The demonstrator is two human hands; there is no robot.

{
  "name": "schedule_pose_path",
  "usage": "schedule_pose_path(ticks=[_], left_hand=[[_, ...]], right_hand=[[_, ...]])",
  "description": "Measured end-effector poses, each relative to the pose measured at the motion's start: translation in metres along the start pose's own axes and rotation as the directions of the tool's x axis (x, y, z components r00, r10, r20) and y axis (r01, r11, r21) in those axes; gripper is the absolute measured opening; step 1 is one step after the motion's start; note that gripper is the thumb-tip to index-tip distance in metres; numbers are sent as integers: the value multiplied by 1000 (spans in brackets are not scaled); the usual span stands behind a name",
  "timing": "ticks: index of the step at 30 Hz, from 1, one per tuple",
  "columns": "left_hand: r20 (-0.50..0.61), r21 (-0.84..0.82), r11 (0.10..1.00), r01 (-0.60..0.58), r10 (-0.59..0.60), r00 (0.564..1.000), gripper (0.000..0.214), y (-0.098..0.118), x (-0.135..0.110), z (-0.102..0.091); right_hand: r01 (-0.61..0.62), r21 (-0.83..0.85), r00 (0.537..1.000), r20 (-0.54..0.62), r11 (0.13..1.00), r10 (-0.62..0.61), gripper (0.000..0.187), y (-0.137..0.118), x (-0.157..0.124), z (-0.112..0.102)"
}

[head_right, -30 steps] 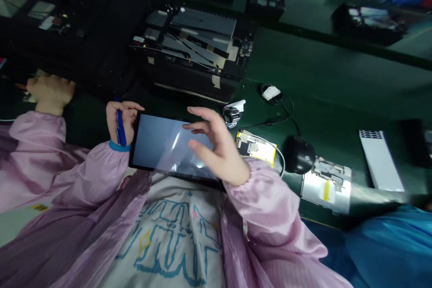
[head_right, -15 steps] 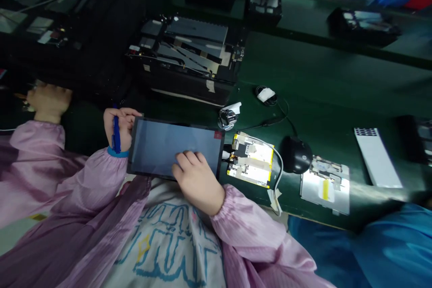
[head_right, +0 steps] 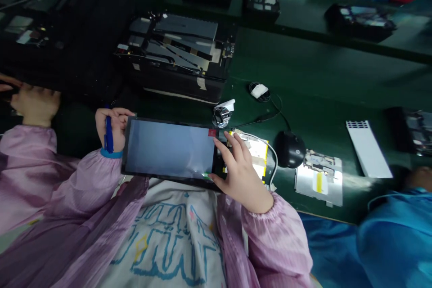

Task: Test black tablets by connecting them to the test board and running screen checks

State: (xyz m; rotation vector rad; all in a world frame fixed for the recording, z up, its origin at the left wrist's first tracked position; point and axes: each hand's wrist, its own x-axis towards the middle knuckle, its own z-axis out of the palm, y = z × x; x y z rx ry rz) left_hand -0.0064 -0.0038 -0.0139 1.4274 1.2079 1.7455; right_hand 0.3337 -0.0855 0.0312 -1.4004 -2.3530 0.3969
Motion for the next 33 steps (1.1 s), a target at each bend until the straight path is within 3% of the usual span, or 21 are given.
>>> schedule_pose_path(ticks=[9, 15, 20, 33], left_hand=[[36, 89, 995, -41, 38, 999, 34, 3, 3, 0], [9, 104, 994, -24, 23, 1000, 39, -3, 3, -1], [31, 16, 998, -65, 64, 997, 26, -5, 1, 0], [0, -19, 999, -44, 44, 999, 22, -9, -1, 0]], right_hand=[[15, -14, 1000, 18, 1000, -15, 82, -3, -4, -2], [134, -67, 989, 64, 989, -130, 63, -38, -2, 13], [193, -123, 981, 52, 973, -188, 47, -60, -1, 29], [249, -109, 967, 73, 962, -242, 42, -68, 4, 37]])
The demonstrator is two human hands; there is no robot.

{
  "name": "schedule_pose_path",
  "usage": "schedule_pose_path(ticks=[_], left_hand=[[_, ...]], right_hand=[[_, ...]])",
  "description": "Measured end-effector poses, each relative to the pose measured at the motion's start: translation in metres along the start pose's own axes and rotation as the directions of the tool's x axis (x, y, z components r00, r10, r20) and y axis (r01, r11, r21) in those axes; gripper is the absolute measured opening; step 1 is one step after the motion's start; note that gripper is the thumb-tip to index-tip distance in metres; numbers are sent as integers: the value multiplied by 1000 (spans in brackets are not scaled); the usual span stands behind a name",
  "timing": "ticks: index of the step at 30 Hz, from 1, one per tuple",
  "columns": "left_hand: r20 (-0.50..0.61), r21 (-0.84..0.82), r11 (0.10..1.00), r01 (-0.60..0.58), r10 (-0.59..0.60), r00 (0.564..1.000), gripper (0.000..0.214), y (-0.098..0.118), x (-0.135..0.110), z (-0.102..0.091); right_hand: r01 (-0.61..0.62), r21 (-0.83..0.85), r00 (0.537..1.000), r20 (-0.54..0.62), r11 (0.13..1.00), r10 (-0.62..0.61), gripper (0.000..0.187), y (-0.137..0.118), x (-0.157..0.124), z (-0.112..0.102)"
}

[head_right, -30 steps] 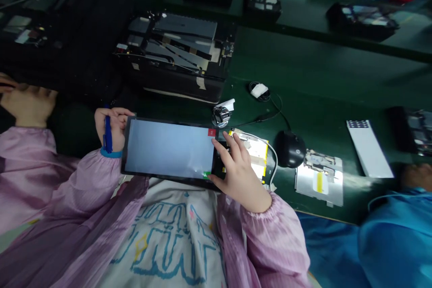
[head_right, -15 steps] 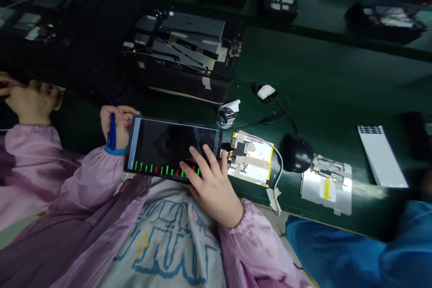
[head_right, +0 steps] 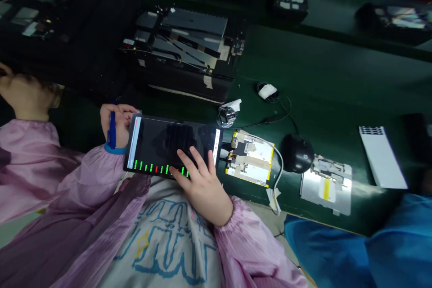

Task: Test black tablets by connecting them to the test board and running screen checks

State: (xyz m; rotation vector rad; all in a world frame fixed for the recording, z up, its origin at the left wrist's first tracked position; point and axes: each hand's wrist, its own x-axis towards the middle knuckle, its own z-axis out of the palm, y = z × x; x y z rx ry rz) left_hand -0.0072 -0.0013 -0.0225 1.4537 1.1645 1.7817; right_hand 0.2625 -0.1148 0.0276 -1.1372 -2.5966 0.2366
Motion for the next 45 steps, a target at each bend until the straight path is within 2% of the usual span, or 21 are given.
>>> schedule_pose_path(ticks=[6, 9, 11, 14, 17, 20, 23, 28, 33, 35, 37, 40, 42, 45], left_hand=[[-11, -5, 1000, -3, 3, 1000, 21, 10, -1, 5], [-5, -8, 1000, 0, 0, 1000, 19, 10, 1, 5], [-4, 1, 1000, -7, 7, 1000, 20, 10, 2, 5], [-23, 38, 999, -14, 15, 1000, 24, 11, 4, 6], [-44, 69, 998, 11, -8, 999, 28, 14, 6, 8], [-53, 105, 994, 34, -29, 998, 32, 14, 7, 8], [-67, 123, 992, 24, -16, 998, 34, 12, 8, 8], [-47, 90, 996, -17, 21, 999, 32, 14, 11, 10], [-36, 141, 987, -79, 84, 996, 34, 17, 14, 10], [-36, 203, 973, -113, 123, 992, 41, 16, 17, 9], [-18, 263, 955, -135, 145, 989, 45, 16, 20, 10], [-16, 339, 930, -144, 159, 987, 46, 15, 24, 10], [-27, 375, 914, -155, 178, 984, 45, 14, 26, 10], [-5, 387, 899, -207, 226, 974, 40, 12, 29, 11]], right_hand=[[8, 74, 1000, 15, 997, -9, 38, 0, 2, -5], [-20, 99, 997, -67, 995, 26, 42, 13, 3, -18], [-101, 78, 979, -170, 992, 113, 41, 31, 2, -28], [-310, 27, 901, -311, 950, 303, 39, 68, -3, -35], [-472, 7, 823, -356, 882, 443, 29, 105, -12, -29], [-522, -7, 810, -317, 853, 494, 24, 131, -19, -13], [-552, -23, 798, -303, 833, 521, 24, 143, -20, 3], [-592, -22, 777, -283, 806, 562, 19, 150, -12, 14], [-602, -25, 772, -272, 798, 574, 17, 149, -7, 2], [-547, 76, 779, -317, 833, 541, 16, 144, -8, -9], [-440, 248, 797, -335, 863, 502, 13, 134, -12, -21], [-317, 446, 852, -252, 837, 458, 7, 117, -19, -29], [-328, 494, 862, -192, 805, 469, 4, 107, -23, -26], [-366, 559, 834, -158, 744, 528, 4, 99, -28, -14]])
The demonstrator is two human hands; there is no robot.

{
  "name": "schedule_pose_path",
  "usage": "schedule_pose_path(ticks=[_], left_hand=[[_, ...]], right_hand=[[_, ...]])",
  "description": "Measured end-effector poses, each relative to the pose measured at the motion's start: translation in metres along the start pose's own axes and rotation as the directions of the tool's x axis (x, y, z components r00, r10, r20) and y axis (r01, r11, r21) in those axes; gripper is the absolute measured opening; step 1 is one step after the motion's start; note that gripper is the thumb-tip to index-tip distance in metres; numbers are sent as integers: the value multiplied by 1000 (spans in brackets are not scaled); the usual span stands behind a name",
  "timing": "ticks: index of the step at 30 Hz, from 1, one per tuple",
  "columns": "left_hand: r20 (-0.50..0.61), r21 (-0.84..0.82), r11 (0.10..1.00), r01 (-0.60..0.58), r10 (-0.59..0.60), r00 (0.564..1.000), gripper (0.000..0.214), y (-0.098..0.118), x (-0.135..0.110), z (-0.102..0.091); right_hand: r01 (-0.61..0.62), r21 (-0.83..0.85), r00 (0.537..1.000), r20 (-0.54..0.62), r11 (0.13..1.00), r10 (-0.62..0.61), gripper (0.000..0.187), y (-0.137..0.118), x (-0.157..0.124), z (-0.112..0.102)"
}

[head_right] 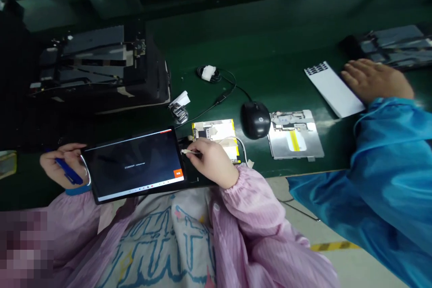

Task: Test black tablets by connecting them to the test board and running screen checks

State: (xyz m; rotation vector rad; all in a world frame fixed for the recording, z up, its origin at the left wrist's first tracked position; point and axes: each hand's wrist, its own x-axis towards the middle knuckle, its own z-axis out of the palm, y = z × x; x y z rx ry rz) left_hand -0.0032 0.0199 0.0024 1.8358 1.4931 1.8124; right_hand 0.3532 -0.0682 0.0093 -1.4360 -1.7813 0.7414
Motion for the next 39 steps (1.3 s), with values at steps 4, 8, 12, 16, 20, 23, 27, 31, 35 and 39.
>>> schedule_pose_path(ticks=[4, 8, 12, 16, 20, 23, 27, 31, 35, 39], left_hand=[[-15, -17, 999, -48, 47, 999, 41, 0, 3, 4], [-65, -1, 1000, -19, 19, 998, 50, 1, 5, 9], [-90, 34, 999, 1, 2, 996, 59, 2, 7, 11], [-88, 26, 999, 28, -25, 996, 61, 4, 7, 14], [-85, 8, 1000, 1, 0, 996, 58, 4, 7, 15], [-70, -4, 1000, -31, 30, 997, 57, 3, 6, 14], [-49, -25, 999, -42, 41, 998, 54, 2, 5, 13], [-47, -30, 998, -49, 48, 998, 55, -1, 6, 13], [-32, -31, 999, -9, 8, 999, 55, -2, 7, 14], [-26, -32, 999, 10, -11, 1000, 53, 0, 5, 13]], right_hand=[[-34, 79, 996, -82, 996, 41, 5, 5, -3, 7], [-13, 99, 996, -89, 995, 22, 5, 8, -2, 4], [28, 115, 999, -45, 993, -23, 6, 11, -3, 1], [22, 128, 998, -68, 992, -14, 7, 13, -3, -1], [110, 78, 993, -54, 991, -106, 10, 17, -2, -2], [193, 18, 980, -47, 981, -192, 15, 20, 0, -3], [278, -62, 960, -24, 959, -280, 17, 22, 4, -5], [327, -158, 944, 9, 932, -329, 19, 20, 7, -3], [359, -213, 930, -3, 909, -368, 21, 16, 6, 2], [420, -227, 904, 24, 879, -426, 21, 17, 8, 1]])
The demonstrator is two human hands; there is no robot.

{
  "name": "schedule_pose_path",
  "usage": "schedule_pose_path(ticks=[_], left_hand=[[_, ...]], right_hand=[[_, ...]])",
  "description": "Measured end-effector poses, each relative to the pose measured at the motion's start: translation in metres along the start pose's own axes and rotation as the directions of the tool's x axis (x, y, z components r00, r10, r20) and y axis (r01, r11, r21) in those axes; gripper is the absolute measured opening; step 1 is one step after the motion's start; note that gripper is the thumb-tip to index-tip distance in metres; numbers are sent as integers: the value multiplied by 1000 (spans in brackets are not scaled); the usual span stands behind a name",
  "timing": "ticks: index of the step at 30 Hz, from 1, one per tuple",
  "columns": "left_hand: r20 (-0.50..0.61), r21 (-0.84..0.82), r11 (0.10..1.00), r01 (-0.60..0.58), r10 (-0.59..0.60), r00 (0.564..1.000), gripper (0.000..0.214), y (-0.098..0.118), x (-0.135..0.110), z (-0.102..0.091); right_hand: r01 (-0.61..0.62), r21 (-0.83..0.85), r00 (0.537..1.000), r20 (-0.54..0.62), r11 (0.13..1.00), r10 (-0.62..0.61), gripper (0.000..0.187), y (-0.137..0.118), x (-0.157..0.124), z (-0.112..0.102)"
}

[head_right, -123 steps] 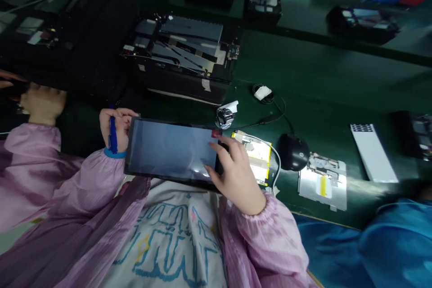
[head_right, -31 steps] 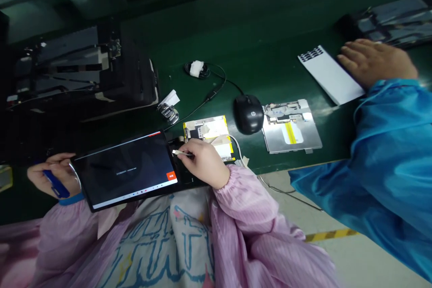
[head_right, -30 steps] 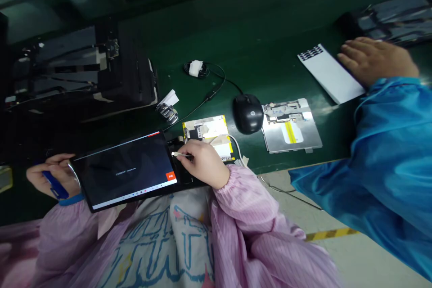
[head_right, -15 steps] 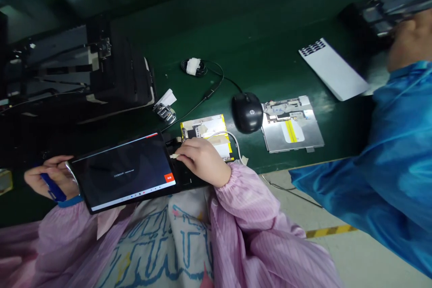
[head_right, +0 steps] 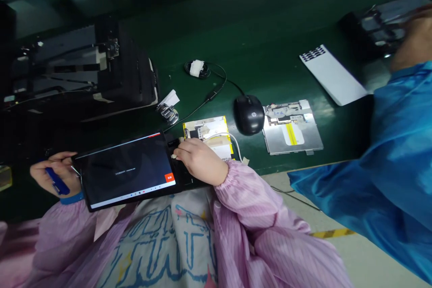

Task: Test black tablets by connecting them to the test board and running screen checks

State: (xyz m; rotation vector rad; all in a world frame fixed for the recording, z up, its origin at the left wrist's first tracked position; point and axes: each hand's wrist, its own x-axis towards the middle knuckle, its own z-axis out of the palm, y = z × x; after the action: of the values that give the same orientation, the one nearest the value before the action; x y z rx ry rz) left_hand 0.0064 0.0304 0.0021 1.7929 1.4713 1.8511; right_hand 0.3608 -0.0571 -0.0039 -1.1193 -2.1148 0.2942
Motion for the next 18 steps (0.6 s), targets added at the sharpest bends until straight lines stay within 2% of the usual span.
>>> schedule_pose_path(ticks=[6, 14, 18], left_hand=[[56, 4, 1000, -14, 14, 998, 51, -3, -2, -5], [97, 31, 999, -8, 5, 995, 48, 0, -3, -8], [107, 38, 999, -14, 10, 994, 46, 2, -4, -6]], right_hand=[[14, 91, 1000, 25, 996, -16, 20, 5, 3, -1], [-52, 74, 999, -6, 996, 52, 18, -4, 2, 5], [-6, 116, 999, 45, 993, 1, 20, 0, 2, 4]])
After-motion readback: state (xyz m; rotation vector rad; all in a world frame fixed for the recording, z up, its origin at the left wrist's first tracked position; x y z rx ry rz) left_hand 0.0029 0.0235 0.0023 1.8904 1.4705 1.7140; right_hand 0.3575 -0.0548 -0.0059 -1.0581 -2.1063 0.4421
